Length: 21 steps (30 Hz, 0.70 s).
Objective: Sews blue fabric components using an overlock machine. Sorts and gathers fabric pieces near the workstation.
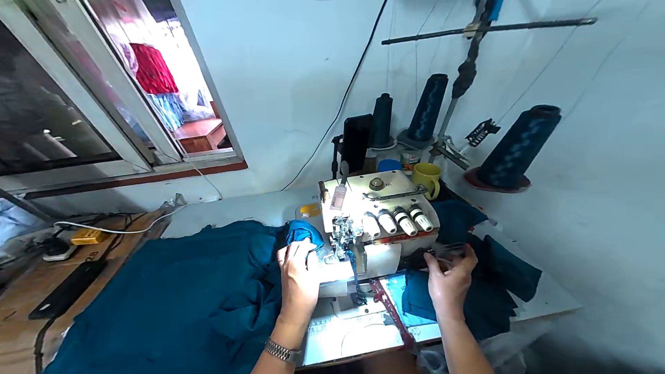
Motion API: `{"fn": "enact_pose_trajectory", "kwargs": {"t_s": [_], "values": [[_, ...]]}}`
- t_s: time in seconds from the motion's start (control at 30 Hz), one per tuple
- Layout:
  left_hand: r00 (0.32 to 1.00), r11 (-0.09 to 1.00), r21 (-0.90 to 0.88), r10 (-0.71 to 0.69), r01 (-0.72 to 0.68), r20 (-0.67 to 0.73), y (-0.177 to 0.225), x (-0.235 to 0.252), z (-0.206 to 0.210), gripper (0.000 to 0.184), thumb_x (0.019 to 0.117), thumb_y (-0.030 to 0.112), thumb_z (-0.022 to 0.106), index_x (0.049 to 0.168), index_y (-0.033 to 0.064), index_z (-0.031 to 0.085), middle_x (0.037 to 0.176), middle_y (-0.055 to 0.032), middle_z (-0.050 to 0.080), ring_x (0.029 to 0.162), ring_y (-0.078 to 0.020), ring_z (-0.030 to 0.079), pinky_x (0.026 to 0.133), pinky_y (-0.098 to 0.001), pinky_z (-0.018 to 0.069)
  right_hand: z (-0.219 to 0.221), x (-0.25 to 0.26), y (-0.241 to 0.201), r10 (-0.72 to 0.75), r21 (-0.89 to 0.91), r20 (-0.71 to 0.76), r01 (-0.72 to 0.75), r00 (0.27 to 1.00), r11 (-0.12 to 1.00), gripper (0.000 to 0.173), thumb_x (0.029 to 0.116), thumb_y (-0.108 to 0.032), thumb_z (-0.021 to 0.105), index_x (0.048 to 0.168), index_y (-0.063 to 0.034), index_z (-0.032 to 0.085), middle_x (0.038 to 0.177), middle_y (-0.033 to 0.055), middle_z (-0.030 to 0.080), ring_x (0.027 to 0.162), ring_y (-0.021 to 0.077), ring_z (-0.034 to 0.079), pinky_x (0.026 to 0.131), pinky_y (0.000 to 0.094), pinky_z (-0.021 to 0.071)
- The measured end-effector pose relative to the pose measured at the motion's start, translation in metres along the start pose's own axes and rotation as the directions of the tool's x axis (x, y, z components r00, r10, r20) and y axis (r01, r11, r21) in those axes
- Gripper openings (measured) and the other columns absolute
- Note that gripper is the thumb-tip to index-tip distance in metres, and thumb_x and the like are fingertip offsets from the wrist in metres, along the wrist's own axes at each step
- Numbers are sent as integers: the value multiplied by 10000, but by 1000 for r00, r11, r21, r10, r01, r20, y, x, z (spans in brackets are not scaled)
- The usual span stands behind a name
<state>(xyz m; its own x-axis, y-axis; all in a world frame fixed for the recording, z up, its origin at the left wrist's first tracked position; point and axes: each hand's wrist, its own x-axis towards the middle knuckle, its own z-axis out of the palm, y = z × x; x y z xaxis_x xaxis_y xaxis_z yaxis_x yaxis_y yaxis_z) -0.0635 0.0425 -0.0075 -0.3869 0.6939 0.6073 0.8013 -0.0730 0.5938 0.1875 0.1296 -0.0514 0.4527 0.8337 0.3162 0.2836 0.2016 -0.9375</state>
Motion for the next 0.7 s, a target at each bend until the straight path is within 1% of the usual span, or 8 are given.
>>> {"fn": "enact_pose_trajectory", "kwargs": {"t_s": [0.13,0.23,0.33,0.4,0.5,0.6,0.63,0.7], "values": [[1000,999,34,10,-9,-15,0,-1,-1,184,951,37,604,1063,28,750,1140,-117,701,1144,-323,598,1035,-500,432,-1,1,1,38,82,3,-39,999,996,769,953,3,671,1570,14,213,1219,259,642,865,278,712,798,437,592],[1000,999,41,10,-10,-10,-5,-3,-6,204,955,39,584,1081,7,741,1142,-143,693,1108,-331,626,991,-520,471,-2,-1,2,-3,21,38,2,999,1000,529,976,-11,643,1449,81,426,1215,270,637,922,305,704,850,464,584],[1000,996,83,-15,15,3,-6,-13,-18,191,975,39,581,1089,4,730,1095,-161,677,1046,-321,662,910,-506,545,-5,-3,-3,-124,-166,124,144,984,976,329,988,-3,618,1298,107,609,1262,312,602,1071,411,658,945,544,536],[1000,988,150,-17,18,-12,-3,-22,-27,188,982,64,573,1068,18,733,1025,-152,686,948,-303,694,815,-493,577,-7,-3,-2,-171,-209,183,208,968,956,342,982,-5,627,1304,107,610,1245,328,606,1115,452,638,967,577,516],[1000,968,249,28,-28,3,3,-36,-41,218,962,87,552,1016,13,750,984,-148,724,897,-301,727,755,-483,594,-14,-5,4,-124,-178,200,160,972,971,558,978,-132,690,1454,65,477,1331,318,576,1162,426,629,985,548,517],[985,976,198,55,-87,162,15,-46,-58,239,967,130,539,1019,65,763,951,-84,753,841,-235,746,720,-452,608,-24,-24,0,-251,-174,90,263,964,949,483,983,-128,644,1386,109,519,1281,354,563,1099,455,622,921,548,534],[963,987,130,63,-100,262,21,-49,-62,244,977,142,538,1055,83,762,966,-64,760,850,-211,745,742,-442,610,-25,-35,-6,-310,-147,76,318,948,937,385,987,-107,610,1299,117,577,1202,335,594,1024,422,639,867,518,552],[884,992,-20,119,-123,452,37,-56,-59,299,1009,132,537,1231,71,728,1075,-81,765,942,-213,749,850,-437,607,-21,-62,-23,-341,1,196,347,919,938,246,998,-104,552,1089,83,683,1000,206,666,864,250,666,773,392,580]]}}
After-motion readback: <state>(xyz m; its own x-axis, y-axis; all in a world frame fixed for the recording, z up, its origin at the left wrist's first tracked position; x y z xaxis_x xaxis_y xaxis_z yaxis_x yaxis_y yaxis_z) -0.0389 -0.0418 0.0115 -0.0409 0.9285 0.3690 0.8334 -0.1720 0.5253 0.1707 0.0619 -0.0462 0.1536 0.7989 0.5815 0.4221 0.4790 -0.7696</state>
